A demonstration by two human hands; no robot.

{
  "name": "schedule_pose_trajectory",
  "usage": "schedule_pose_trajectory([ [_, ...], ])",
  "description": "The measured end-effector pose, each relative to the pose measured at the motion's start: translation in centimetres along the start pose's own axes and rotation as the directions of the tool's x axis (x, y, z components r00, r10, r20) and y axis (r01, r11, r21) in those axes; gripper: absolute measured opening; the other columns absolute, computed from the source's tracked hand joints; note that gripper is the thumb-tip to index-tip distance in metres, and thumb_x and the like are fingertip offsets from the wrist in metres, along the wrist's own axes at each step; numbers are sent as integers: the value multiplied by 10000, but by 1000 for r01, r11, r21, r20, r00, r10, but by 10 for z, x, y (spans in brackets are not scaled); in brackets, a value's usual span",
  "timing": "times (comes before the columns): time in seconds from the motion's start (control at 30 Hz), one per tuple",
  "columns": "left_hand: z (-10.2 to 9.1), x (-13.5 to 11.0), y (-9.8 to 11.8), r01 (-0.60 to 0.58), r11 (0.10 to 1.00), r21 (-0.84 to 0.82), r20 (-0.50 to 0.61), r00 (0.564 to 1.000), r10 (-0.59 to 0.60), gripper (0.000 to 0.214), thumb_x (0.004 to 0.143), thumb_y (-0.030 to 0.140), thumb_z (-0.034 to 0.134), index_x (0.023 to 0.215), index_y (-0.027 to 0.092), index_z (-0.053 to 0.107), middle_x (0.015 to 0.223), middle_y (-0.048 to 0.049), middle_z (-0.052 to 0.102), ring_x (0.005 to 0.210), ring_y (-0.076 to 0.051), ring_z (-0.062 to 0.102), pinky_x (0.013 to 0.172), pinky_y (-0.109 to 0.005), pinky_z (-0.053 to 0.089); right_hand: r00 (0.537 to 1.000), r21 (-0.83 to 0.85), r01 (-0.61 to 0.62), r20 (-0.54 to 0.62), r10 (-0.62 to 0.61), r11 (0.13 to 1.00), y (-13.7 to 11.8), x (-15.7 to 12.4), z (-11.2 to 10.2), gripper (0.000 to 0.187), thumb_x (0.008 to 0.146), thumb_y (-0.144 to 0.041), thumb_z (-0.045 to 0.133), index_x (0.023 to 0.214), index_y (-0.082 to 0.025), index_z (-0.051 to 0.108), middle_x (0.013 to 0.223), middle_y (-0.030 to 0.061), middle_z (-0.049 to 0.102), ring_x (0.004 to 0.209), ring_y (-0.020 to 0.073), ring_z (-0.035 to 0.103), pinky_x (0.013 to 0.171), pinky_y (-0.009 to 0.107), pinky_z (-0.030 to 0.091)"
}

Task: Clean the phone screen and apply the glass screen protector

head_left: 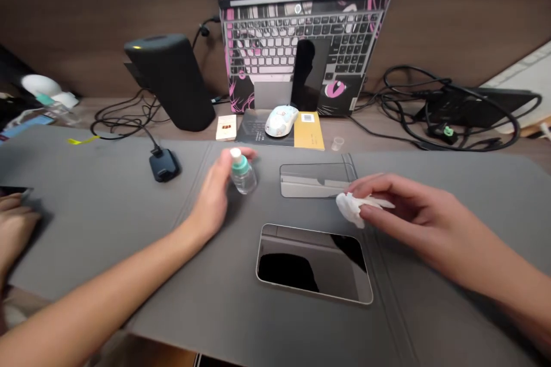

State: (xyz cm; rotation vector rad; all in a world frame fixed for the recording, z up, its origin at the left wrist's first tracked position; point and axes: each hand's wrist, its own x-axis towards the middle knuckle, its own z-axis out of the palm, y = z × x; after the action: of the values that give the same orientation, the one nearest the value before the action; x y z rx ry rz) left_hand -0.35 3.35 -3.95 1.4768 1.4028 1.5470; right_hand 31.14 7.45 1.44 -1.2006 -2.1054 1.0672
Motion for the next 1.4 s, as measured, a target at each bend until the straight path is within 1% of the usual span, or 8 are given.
schedule_pose_trajectory([
  [0.1, 6, 9, -6, 101, 991, -88, 108, 990, -91, 674, 1064, 752, 368, 1004, 199, 750, 1026, -102, 805, 928, -230, 733, 801, -368, 557, 993, 375, -106, 96, 75, 921, -32, 3, 22, 311, 875, -557, 835, 948, -264, 760, 852, 11, 771, 721, 155, 665, 645, 282, 497],
  [0.2, 11, 20, -6, 147, 978, -151, 165, 979, -122, 659, 976, 808, 500, 841, 199, 714, 786, -53, 743, 692, -174, 645, 650, -304, 497, 984, 736, -178, 120, 133, 653, -51, 14, 52, 278, 776, -413, 938, 913, -244, 766, 830, -18, 741, 759, 124, 644, 727, 265, 515],
  [0.4, 26, 32, 18, 260, 939, -225, 334, 926, -176, 751, 871, 891, 479, 647, 202, 677, 583, -41, 640, 530, -153, 570, 520, -286, 439, 980, 810, -179, 94, 177, 559, -40, 29, 81, 294, 775, -399, 930, 959, -226, 781, 962, 21, 786, 873, 150, 685, 838, 310, 552],
  [0.7, 32, 27, 42, 624, 677, -390, 685, 688, -240, 759, 781, 906, 591, 551, 186, 665, 466, -24, 548, 445, -155, 582, 470, -272, 449, 979, 812, -38, -86, 183, 582, -37, 21, 79, 199, 799, -399, 943, 885, -273, 815, 843, -33, 771, 764, 91, 648, 728, 213, 517],
  [0.93, 30, 18, 38, 706, 588, -395, 818, 561, -124, 799, 884, 880, 353, 565, 200, 625, 449, -21, 493, 412, -164, 511, 442, -298, 419, 984, 840, -8, -89, 152, 543, -37, 19, 81, 161, 835, -423, 927, 915, -321, 832, 842, -45, 773, 736, 73, 675, 685, 164, 550],
  [1.03, 26, 15, 43, 445, 852, -277, 703, 698, -136, 781, 916, 859, 251, 648, 219, 609, 541, -35, 565, 483, -178, 518, 497, -325, 429, 979, 815, 5, -122, 163, 580, -37, 16, 79, 150, 862, -431, 901, 937, -327, 823, 871, -36, 770, 726, 91, 685, 674, 197, 573],
  [1.2, 20, 11, 40, -13, 996, 88, 427, 904, -26, 382, 863, 573, 804, 816, 217, 672, 757, 11, 620, 726, -166, 500, 700, -311, 363, 963, 735, 25, -200, 182, 677, -36, 13, 74, 144, 889, -456, 871, 962, -348, 812, 919, -12, 796, 796, 154, 720, 731, 279, 602],
  [1.4, 23, 7, 33, -402, 801, 443, 379, 894, 239, 533, 933, 727, 717, 883, 202, 640, 755, 33, 601, 700, -159, 520, 665, -297, 356, 954, 670, 40, -247, 171, 742, -38, 13, 73, 136, 903, -460, 857, 1003, -374, 822, 931, -8, 807, 840, 181, 719, 758, 311, 575],
])
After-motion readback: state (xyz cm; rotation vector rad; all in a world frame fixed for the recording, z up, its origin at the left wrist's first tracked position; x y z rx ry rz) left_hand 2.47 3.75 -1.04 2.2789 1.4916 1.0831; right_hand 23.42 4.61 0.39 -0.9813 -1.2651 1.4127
